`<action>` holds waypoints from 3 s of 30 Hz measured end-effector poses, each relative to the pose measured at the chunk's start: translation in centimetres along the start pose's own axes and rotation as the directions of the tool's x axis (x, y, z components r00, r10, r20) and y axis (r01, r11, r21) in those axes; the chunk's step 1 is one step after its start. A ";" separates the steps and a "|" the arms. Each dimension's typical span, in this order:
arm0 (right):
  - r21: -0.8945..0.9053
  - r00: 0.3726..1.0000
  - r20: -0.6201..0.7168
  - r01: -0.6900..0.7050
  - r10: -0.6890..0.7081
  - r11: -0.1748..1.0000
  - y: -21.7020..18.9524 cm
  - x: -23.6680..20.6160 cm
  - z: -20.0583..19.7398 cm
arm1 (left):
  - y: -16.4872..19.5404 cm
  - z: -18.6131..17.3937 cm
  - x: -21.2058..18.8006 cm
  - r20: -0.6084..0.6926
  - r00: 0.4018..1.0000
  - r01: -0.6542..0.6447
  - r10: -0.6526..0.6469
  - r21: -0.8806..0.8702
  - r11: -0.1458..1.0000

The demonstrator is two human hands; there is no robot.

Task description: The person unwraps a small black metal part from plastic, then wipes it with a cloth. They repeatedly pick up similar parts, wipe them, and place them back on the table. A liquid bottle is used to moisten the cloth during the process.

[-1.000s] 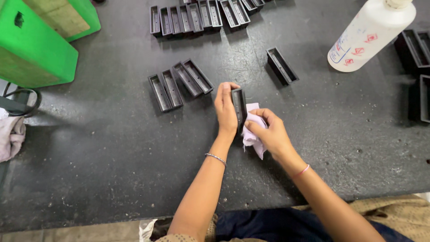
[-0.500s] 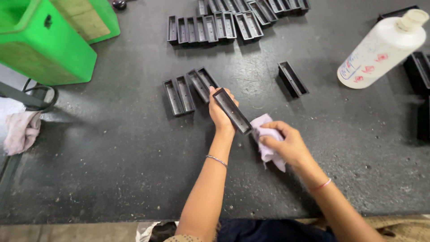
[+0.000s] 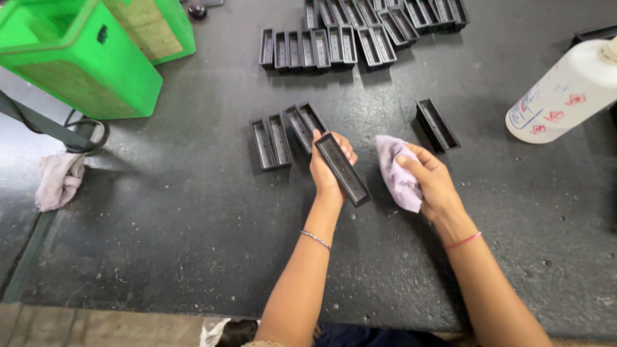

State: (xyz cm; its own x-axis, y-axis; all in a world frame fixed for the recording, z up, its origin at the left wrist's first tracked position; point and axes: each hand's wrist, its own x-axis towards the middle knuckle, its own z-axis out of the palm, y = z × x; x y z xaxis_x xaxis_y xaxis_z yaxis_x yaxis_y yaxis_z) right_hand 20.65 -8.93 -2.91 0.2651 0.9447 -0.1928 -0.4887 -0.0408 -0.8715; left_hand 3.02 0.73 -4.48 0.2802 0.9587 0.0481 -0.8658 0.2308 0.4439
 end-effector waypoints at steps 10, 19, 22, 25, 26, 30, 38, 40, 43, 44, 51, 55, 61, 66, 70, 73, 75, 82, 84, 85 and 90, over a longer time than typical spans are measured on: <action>0.327 0.990 -0.010 -0.128 0.139 0.936 3.0 -0.6 0.7 | 0.3 0.6 -0.4 -0.300 0.942 -0.101 0.150 0.172 0.980; 0.343 0.980 0.037 -0.196 0.195 0.919 2.7 -2.6 3.6 | -0.4 -0.3 0.0 -0.382 0.863 -0.230 0.332 0.287 0.930; 0.360 0.982 0.069 -0.189 0.176 0.913 2.1 -2.7 3.8 | -0.8 -0.4 0.0 -0.339 0.834 -0.201 0.435 0.547 0.813; 0.313 0.987 0.086 -0.155 0.134 0.937 1.5 -2.2 3.0 | -0.7 0.4 -0.2 -0.014 0.876 -0.339 0.482 0.691 0.638; 0.312 0.987 0.102 -0.151 0.125 0.938 1.3 -2.0 2.5 | -0.4 0.7 -0.4 0.061 0.888 -0.349 0.455 0.734 0.583; 0.384 0.994 0.035 -0.105 0.100 0.917 0.5 -0.5 0.3 | 1.3 2.0 -0.6 0.166 0.954 -0.274 0.250 0.820 0.502; 0.232 1.000 -0.021 0.026 -0.021 0.972 -0.2 0.0 -0.6 | 11.3 -1.7 9.5 0.125 0.810 -0.354 0.573 0.883 0.308; 0.099 0.996 -0.076 0.050 -0.042 0.994 0.0 -0.2 0.3 | 14.7 -3.8 13.6 0.031 0.662 -0.226 0.749 0.961 0.160; 0.033 0.997 -0.066 0.040 -0.038 0.999 -0.1 -0.4 1.0 | 17.7 -7.4 17.0 -0.045 0.590 0.024 0.806 0.999 0.039; 0.028 0.997 -0.071 0.045 -0.043 0.999 -0.2 -0.3 1.1 | 18.1 -8.5 17.7 -0.018 0.569 0.018 0.822 1.000 0.009; 0.007 0.996 -0.072 0.048 -0.048 0.999 -0.7 -0.4 0.9 | 17.2 -10.7 22.9 0.090 0.658 0.139 0.747 0.961 -0.238; 0.000 0.997 -0.064 0.044 -0.044 0.999 -0.9 -0.7 0.7 | 16.8 -9.8 24.9 0.075 0.748 0.097 0.659 0.971 -0.220; 0.025 0.996 -0.072 0.045 -0.043 0.999 -1.8 -0.9 1.2 | 15.9 -5.5 21.5 0.419 0.680 -0.216 0.602 0.899 -0.382; 0.059 0.978 -0.034 0.207 -0.206 0.976 -2.9 -1.3 0.5 | 12.9 -0.1 10.7 0.509 0.798 -0.352 0.324 0.829 -0.435; 0.087 0.845 -0.114 0.533 -0.523 0.842 -5.7 -1.4 -3.0 | 7.4 2.5 5.3 0.569 0.793 -0.478 0.219 0.803 -0.357; 0.176 0.782 -0.291 0.610 -0.551 0.773 -7.0 -1.0 -5.6 | 0.8 3.3 5.2 0.381 0.913 -0.373 0.146 0.924 -0.077; 0.262 0.797 -0.316 0.594 -0.514 0.760 -7.1 -0.6 -6.6 | -4.4 3.2 6.0 0.263 0.962 -0.261 0.076 0.965 -0.035; 0.240 0.818 -0.311 0.560 -0.484 0.793 -5.1 1.6 -7.3 | -15.0 0.7 10.2 0.222 0.975 -0.210 0.030 0.952 -0.220; 0.247 0.838 -0.303 0.528 -0.453 0.812 -4.7 1.8 -7.3 | -14.4 0.4 9.7 0.149 0.989 -0.149 0.019 0.989 0.004; 0.251 0.847 -0.299 0.513 -0.439 0.821 -4.5 2.0 -7.2 | -13.3 0.2 9.0 0.041 0.998 -0.028 -0.050 0.972 0.232; 0.231 0.896 -0.239 0.426 -0.374 0.875 -3.5 2.0 -5.9 | -5.8 0.3 3.4 -0.008 0.936 0.331 -0.351 0.357 0.874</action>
State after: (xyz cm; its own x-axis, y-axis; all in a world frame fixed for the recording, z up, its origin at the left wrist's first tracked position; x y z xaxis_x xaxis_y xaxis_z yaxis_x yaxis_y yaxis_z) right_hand 27.78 -8.80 -2.85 0.6189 0.7842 0.0449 -0.5063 0.4420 -0.7405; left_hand 9.15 2.63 -6.64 0.5634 0.8177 -0.1181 -0.5158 0.4597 0.7229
